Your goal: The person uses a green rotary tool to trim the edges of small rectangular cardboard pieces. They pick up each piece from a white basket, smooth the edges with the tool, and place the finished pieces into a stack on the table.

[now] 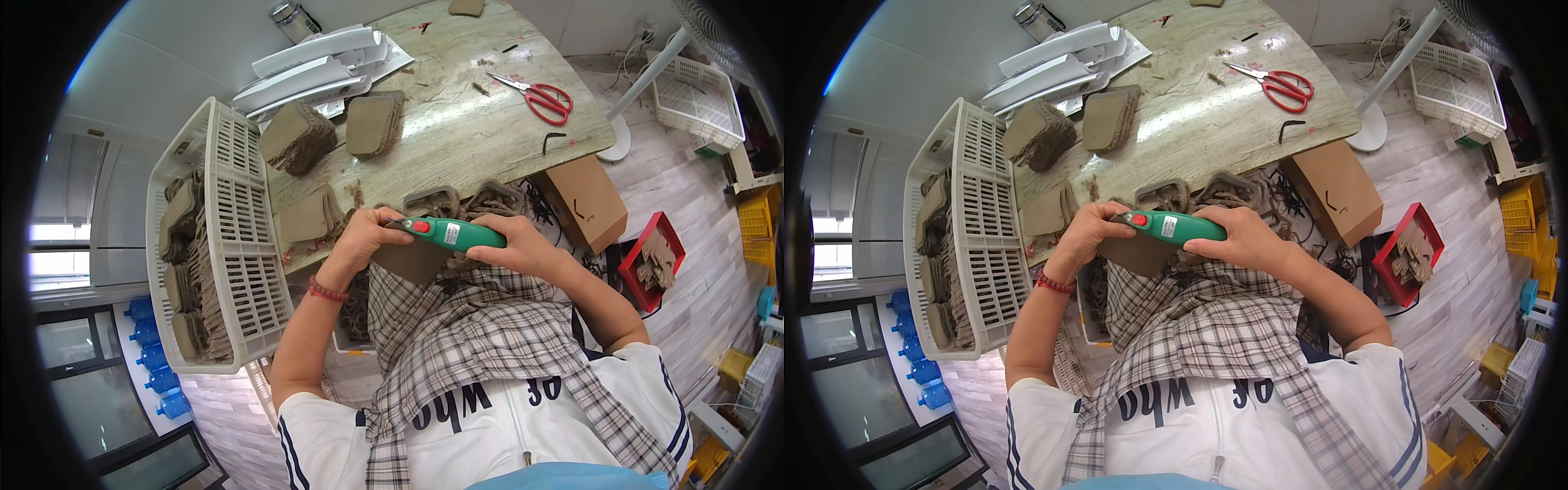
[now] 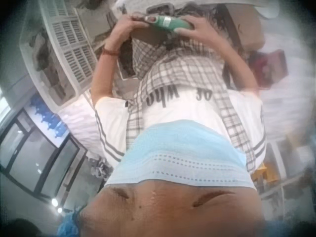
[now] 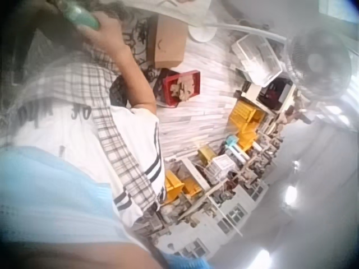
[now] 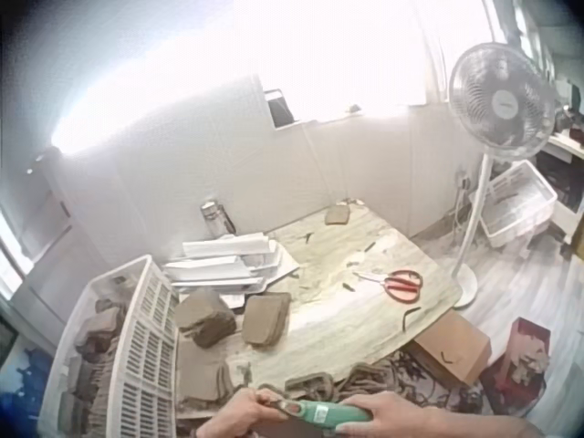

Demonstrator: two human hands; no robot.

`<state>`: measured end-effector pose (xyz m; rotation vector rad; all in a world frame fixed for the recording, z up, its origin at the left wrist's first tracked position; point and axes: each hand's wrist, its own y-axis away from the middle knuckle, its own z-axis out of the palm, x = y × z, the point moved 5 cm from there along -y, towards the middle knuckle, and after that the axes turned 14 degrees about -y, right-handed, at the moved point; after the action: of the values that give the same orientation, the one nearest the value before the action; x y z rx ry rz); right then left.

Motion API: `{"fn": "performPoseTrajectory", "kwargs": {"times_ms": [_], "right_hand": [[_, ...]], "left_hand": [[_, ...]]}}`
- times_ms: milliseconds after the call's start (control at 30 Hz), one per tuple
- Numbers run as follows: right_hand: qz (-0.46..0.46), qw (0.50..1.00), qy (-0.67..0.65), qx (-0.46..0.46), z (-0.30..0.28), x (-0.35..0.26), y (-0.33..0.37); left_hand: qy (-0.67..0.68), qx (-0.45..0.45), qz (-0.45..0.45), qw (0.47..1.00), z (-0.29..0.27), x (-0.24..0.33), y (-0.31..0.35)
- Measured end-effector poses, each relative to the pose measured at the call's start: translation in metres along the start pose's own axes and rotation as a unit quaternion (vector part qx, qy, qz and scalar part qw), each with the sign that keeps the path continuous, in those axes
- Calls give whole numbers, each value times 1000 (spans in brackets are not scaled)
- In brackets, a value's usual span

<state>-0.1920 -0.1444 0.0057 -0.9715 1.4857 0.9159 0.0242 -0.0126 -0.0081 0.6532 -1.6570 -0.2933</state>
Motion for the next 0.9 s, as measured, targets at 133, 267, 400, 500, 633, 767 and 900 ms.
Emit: {"fn": "performPoseTrajectory", "kwargs": {"times_ms": [133, 267, 400, 500, 633, 767, 900], "right_hand": [[3, 998, -58, -8, 12, 6, -11], [36, 995, -74, 62, -6, 9, 3], [82, 982, -121, 123, -29, 26, 19], [79, 979, -142, 122, -32, 33, 21], [78, 974, -142, 157, -35, 39, 27], [60, 975, -132, 168, -30, 40, 25], [80, 972, -143, 167, -26, 38, 30]], "left_hand": [[-5, -11, 1, 1000, -1, -5, 3], [32, 96, -11, 995, -77, -23, 31], [92, 244, 4, 965, -178, -52, 57], [-155, 391, -15, 907, -226, -84, 54], [-531, 515, 133, 659, -151, -13, 1], [-459, 506, 69, 727, -104, 17, -77], [-411, 505, 39, 758, -93, 8, -117]]}}
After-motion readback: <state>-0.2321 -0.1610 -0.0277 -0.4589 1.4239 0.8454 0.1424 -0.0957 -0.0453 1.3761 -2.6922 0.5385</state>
